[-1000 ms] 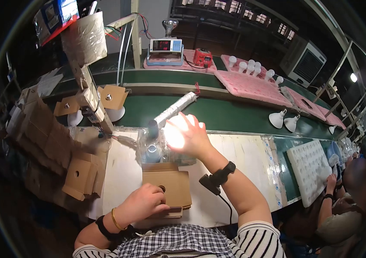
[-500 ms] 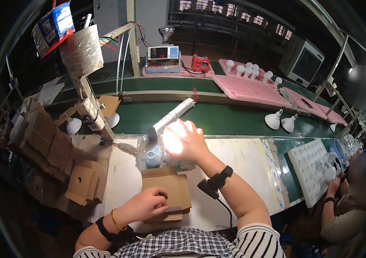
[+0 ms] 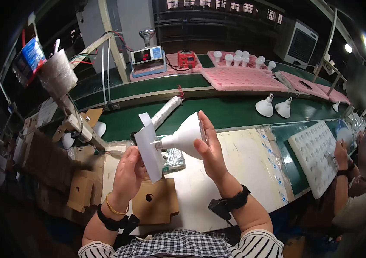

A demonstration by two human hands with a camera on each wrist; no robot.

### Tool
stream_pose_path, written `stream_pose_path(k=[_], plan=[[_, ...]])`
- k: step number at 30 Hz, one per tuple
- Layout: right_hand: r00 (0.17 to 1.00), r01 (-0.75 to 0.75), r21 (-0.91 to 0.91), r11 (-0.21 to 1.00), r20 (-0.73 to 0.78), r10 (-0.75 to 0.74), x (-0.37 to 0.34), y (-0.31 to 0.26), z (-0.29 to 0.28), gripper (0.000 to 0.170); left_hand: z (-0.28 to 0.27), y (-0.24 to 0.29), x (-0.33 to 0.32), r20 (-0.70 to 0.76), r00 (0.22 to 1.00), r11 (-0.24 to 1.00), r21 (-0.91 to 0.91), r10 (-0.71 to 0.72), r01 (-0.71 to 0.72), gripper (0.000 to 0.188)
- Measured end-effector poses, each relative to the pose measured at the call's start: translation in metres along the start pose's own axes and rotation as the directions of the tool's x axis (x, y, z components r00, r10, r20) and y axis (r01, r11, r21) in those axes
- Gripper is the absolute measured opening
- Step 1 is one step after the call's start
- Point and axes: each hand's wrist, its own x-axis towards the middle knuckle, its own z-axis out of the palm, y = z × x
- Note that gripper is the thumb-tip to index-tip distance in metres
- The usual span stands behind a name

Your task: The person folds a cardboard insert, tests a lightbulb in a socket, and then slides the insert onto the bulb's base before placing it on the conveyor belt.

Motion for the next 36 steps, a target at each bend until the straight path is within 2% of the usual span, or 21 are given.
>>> stream_pose_path(k=[2,4,6,9,10,12,14,16,17,18,20,21,22,24,26,28,30,32,34,35,36], plan=[[0.999,0.005,0.066,0.998,-0.034,-0.003,0.000,0.001,-0.010,0.092,0.011,-0.004,0.016,-0.008,0.998,0.993,-0.101,-0.056,0.055,0.025],[0.999,-0.026,0.189,0.982,-0.033,0.033,0.004,0.006,-0.016,0.089,0.011,-0.019,0.036,-0.024,0.998,0.998,0.025,-0.051,0.052,0.025],[0.998,0.030,0.066,0.997,-0.053,-0.026,0.010,0.015,-0.022,0.084,0.007,-0.039,0.055,-0.009,1.000,0.996,0.092,0.020,-0.019,0.029],[0.997,0.054,0.094,0.994,-0.059,-0.049,0.030,0.025,-0.028,0.084,0.004,-0.042,0.090,-0.087,0.996,0.988,0.153,0.036,-0.023,0.036],[1.000,0.028,0.055,0.998,-0.008,-0.027,0.041,0.037,-0.041,0.079,-0.006,-0.040,0.105,-0.081,0.995,0.964,0.265,0.059,-0.036,0.032],[0.993,0.047,-0.272,0.961,0.113,-0.017,0.073,0.064,-0.082,0.069,-0.031,-0.027,0.144,0.008,0.994,0.878,0.467,0.109,-0.100,0.021],[0.995,0.091,-0.685,0.723,0.027,-0.099,0.107,0.096,-0.139,0.059,-0.076,-0.014,0.182,-0.015,0.984,0.763,0.634,0.180,-0.130,0.014],[0.981,-0.083,-0.824,0.561,-0.166,-0.100,0.133,0.104,-0.201,0.053,-0.133,-0.006,0.212,0.016,0.970,0.551,0.821,0.244,-0.152,0.012],[0.958,-0.122,-0.910,0.396,-0.212,-0.192,0.144,0.118,-0.240,0.052,-0.156,0.000,0.220,-0.004,0.970,0.420,0.902,0.242,-0.102,0.011],[0.929,-0.173,-0.960,0.221,-0.234,-0.288,0.151,0.125,-0.274,0.053,-0.177,0.003,0.224,-0.026,0.969,0.278,0.959,0.245,-0.044,0.010],[0.880,-0.376,-0.925,-0.049,-0.339,-0.333,0.159,0.109,-0.306,0.052,-0.215,-0.003,0.229,-0.030,0.967,0.154,0.988,0.253,-0.010,0.009],[0.870,-0.415,-0.906,-0.081,-0.369,-0.328,0.166,0.106,-0.322,0.051,-0.232,-0.008,0.230,-0.028,0.965,0.030,0.999,0.261,0.021,0.009],[0.859,-0.452,-0.885,-0.114,-0.397,-0.325,0.172,0.103,-0.336,0.050,-0.247,-0.014,0.230,-0.038,0.964,0.029,0.999,0.263,0.032,0.009],[0.850,-0.489,-0.868,-0.088,-0.451,-0.272,0.182,0.099,-0.354,0.050,-0.265,-0.021,0.225,0.018,0.977,-0.155,0.988,0.211,0.015,0.011],[0.868,-0.468,-0.881,-0.072,-0.442,-0.226,0.190,0.099,-0.360,0.045,-0.262,-0.019,0.225,-0.077,0.979,-0.103,0.990,0.188,0.098,0.016],[0.887,-0.450,-0.892,-0.046,-0.440,-0.142,0.195,0.100,-0.358,0.035,-0.245,-0.017,0.224,0.252,0.891,-0.324,0.937,0.377,-0.128,0.019],[0.921,-0.345,-0.938,0.021,-0.343,-0.187,0.189,0.103,-0.336,0.027,-0.206,-0.007,0.215,0.190,0.903,-0.277,0.957,0.384,-0.084,0.018],[0.969,-0.162,-0.973,0.167,-0.189,-0.158,0.178,0.094,-0.289,0.024,-0.140,0.003,0.193,0.000,0.969,0.296,0.952,0.247,-0.075,0.017],[0.961,-0.068,-0.858,0.509,-0.193,-0.198,0.164,0.090,-0.245,0.023,-0.110,-0.003,0.170,0.031,0.985,0.486,0.867,0.168,-0.110,0.018],[0.944,-0.220,-0.511,0.831,-0.326,0.050,0.154,0.085,-0.217,0.022,-0.094,-0.005,0.156,0.046,0.992,0.528,0.843,0.119,-0.102,0.021],[0.944,-0.195,-0.137,0.971,-0.294,0.148,0.140,0.087,-0.191,0.023,-0.078,-0.008,0.142,0.064,0.995,0.570,0.816,0.074,-0.095,0.024]])
